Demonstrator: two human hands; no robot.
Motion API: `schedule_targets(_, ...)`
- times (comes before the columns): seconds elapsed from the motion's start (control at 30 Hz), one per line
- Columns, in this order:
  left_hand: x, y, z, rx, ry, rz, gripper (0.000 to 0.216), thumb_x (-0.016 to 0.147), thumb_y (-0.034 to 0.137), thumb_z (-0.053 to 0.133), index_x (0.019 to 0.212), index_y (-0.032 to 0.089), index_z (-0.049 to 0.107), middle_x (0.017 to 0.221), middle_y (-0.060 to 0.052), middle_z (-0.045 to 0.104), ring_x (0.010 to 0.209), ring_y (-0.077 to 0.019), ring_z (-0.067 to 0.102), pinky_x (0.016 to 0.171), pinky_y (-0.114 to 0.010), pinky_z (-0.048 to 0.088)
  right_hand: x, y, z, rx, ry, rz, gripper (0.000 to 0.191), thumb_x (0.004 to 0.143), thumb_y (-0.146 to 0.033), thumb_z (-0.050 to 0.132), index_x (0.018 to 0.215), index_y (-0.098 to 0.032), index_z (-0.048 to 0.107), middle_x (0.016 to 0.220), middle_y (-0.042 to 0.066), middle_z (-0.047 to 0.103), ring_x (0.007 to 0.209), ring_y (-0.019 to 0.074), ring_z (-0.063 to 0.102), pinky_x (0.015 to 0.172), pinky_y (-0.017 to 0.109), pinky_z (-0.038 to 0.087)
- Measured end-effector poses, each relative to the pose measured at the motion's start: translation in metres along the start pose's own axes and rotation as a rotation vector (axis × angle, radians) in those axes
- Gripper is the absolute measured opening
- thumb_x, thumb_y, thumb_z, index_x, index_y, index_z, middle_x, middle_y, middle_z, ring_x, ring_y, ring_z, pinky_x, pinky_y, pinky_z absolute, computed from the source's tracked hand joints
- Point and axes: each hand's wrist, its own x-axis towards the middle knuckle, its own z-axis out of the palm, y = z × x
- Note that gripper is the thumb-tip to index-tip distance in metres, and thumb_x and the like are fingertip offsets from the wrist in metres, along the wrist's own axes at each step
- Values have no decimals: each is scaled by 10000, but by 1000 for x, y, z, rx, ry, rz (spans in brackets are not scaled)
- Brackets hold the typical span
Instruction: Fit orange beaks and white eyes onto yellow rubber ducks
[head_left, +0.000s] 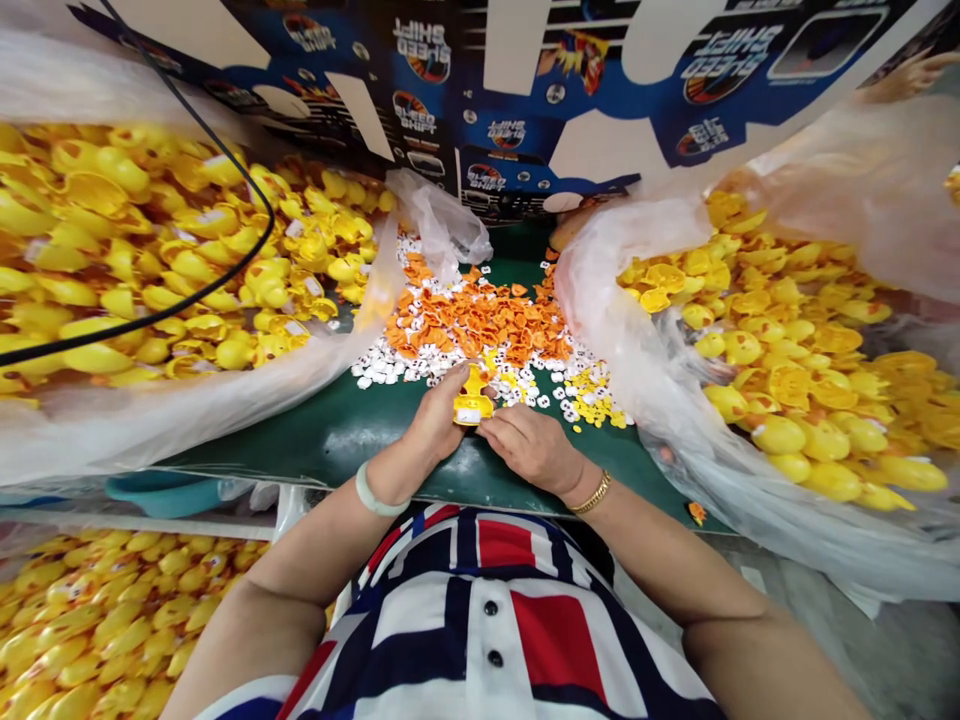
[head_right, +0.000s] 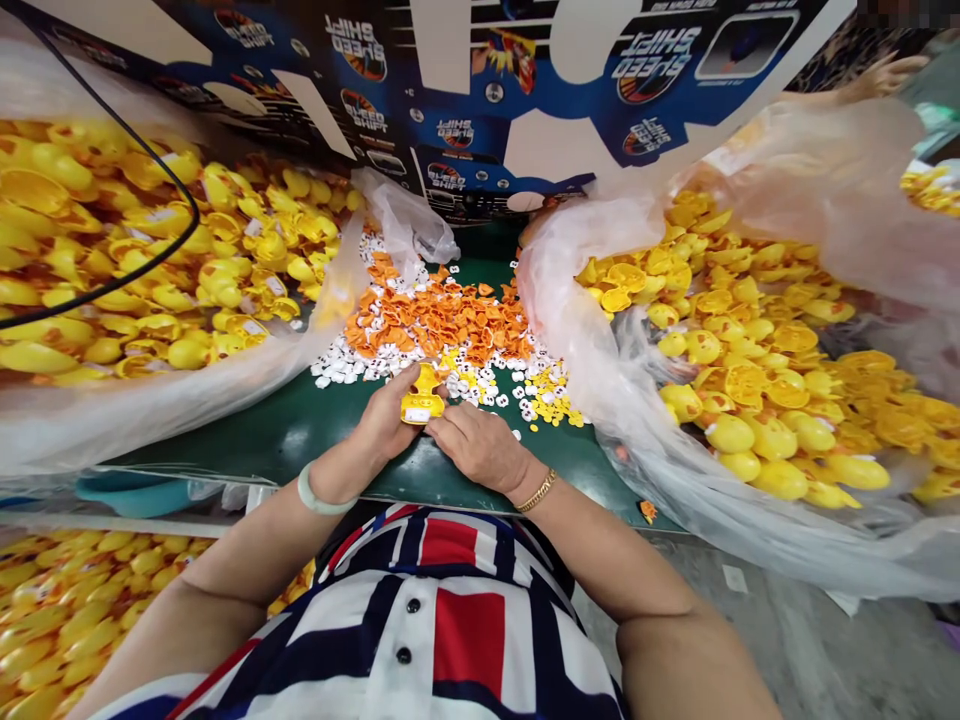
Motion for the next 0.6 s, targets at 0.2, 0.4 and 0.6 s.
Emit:
schedule_targets(0.2,0,1,1,-30,43,-18,364,764,380,705,1035,157,611,756,-23,680,628,-162,651,583,-264,502,-3,-5,5,54,16,47,222,1012,-241,441,1112,-192,633,985,105,691,897,209,632,763,347,522)
schedule_targets(0.4,-1,0,-1,38,12,-19,367,783,381,704,1061,166,600,763,-21,697,663,-170,678,605,-256,529,7,-15,-5,337,-12,362,147,948,-356,592,994,-217,592,940,31,677,837,153,644,749,276,511)
schedule_targets(0.6,-2,6,0,93,-1,-54,376,800,360,693,1108,166,595,784,-44,704,656,-179,689,578,-255,549,-19,40,-88,15,101,535,235,1004,-351,472,910,-209,635,883,42,677,819,163,625,765,280,466)
